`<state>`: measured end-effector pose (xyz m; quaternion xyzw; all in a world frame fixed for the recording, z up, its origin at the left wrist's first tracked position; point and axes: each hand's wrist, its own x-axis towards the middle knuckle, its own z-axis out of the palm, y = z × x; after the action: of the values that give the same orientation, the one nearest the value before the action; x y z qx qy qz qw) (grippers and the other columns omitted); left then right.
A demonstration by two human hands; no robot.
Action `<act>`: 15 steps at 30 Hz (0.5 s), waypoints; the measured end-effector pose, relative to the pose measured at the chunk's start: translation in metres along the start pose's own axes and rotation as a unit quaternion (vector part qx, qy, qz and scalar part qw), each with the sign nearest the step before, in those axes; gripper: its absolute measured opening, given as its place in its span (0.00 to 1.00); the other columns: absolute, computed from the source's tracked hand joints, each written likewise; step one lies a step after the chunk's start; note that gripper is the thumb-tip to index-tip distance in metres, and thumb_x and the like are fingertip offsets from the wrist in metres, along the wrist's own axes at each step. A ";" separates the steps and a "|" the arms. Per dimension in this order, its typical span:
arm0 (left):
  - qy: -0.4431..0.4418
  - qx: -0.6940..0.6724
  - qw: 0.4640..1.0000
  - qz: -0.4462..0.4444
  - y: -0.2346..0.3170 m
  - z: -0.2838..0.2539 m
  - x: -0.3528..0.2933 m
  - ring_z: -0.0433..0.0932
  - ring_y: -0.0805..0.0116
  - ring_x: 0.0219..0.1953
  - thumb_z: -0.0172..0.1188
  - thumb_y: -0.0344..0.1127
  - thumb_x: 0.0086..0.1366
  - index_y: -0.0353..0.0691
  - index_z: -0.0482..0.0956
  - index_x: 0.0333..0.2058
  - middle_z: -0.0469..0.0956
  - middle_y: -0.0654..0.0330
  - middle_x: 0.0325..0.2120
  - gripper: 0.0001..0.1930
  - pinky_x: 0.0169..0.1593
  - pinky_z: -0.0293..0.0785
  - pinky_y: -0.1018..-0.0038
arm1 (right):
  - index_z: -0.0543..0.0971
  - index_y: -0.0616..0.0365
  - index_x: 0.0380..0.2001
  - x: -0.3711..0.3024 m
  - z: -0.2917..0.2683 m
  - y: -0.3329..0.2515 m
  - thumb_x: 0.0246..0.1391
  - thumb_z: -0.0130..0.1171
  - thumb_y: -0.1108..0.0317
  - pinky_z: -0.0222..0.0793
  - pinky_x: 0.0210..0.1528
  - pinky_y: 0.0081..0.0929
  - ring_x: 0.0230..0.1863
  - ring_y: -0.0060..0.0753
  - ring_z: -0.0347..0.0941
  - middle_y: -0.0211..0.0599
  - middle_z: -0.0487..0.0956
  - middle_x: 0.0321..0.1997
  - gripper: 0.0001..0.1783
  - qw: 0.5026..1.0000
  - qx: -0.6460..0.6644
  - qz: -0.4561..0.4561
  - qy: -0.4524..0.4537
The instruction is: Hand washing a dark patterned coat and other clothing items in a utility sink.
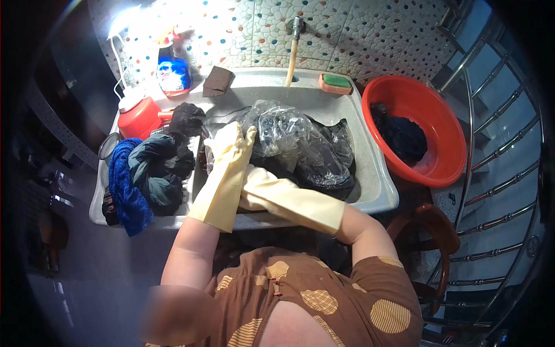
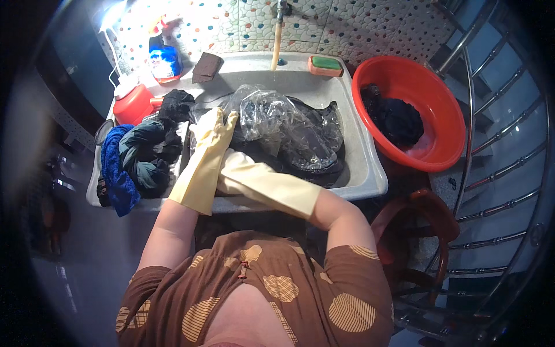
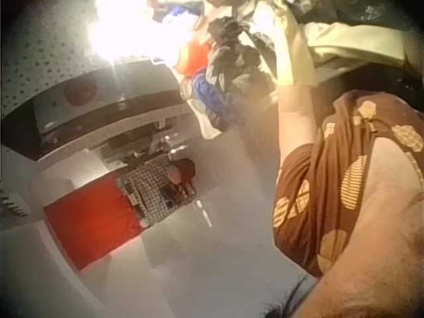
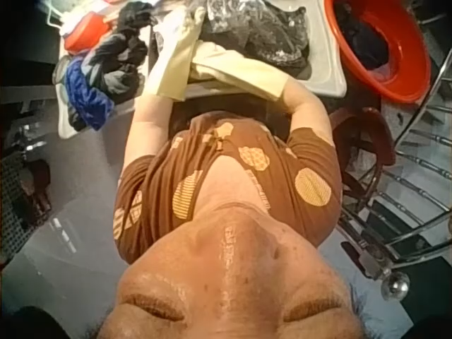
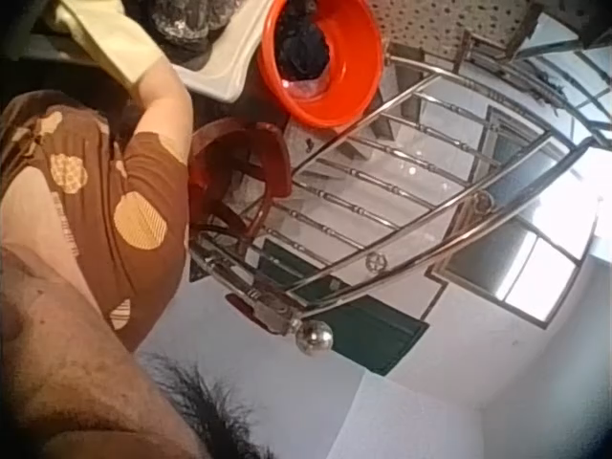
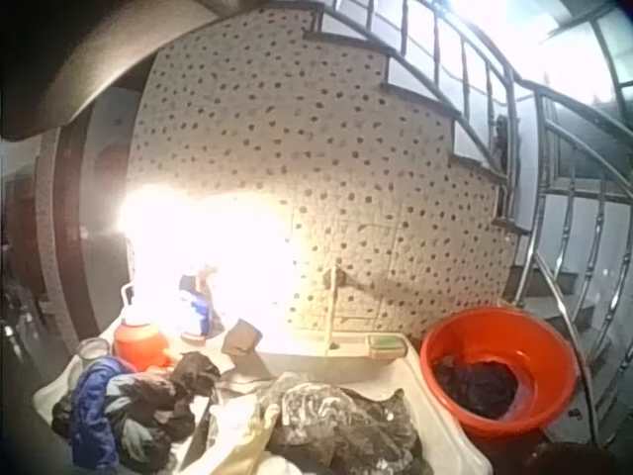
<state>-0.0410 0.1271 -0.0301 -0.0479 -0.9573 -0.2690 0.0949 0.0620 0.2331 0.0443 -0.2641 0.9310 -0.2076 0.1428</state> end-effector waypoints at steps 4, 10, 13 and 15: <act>0.101 -0.009 0.991 0.088 0.004 0.015 -0.012 0.77 0.46 0.41 0.61 0.52 0.63 0.41 0.76 0.31 0.78 0.52 0.31 0.18 0.57 0.60 0.36 | 0.78 0.58 0.49 0.010 0.034 0.060 0.58 0.54 0.55 0.73 0.54 0.40 0.51 0.55 0.76 0.53 0.78 0.53 0.22 0.986 -0.053 -0.161 -0.010; 0.209 -0.005 0.958 0.196 -0.018 0.021 -0.009 0.76 0.47 0.32 0.65 0.45 0.59 0.41 0.75 0.27 0.76 0.51 0.25 0.14 0.45 0.67 0.47 | 0.84 0.63 0.32 -0.019 -0.036 0.057 0.61 0.56 0.54 0.74 0.41 0.38 0.36 0.46 0.81 0.47 0.84 0.34 0.21 0.937 0.285 0.010 0.201; 0.221 0.005 0.944 0.245 -0.020 0.021 -0.001 0.76 0.46 0.29 0.65 0.45 0.60 0.40 0.75 0.26 0.76 0.50 0.23 0.15 0.40 0.69 0.55 | 0.82 0.62 0.35 -0.004 -0.037 0.041 0.57 0.60 0.43 0.75 0.44 0.38 0.40 0.45 0.80 0.52 0.83 0.37 0.28 0.996 0.052 0.033 -0.059; 0.158 0.003 0.962 0.221 -0.026 0.024 0.010 0.77 0.46 0.29 0.65 0.45 0.60 0.39 0.75 0.26 0.77 0.49 0.23 0.15 0.40 0.70 0.56 | 0.77 0.62 0.47 0.000 -0.001 0.032 0.55 0.61 0.42 0.75 0.49 0.42 0.47 0.55 0.79 0.55 0.82 0.41 0.32 0.990 -0.065 0.001 -0.127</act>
<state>-0.0577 0.1181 -0.0609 -0.2148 -0.8964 -0.2427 0.3025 0.0473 0.2583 0.0305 -0.2957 0.9172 -0.1114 0.2428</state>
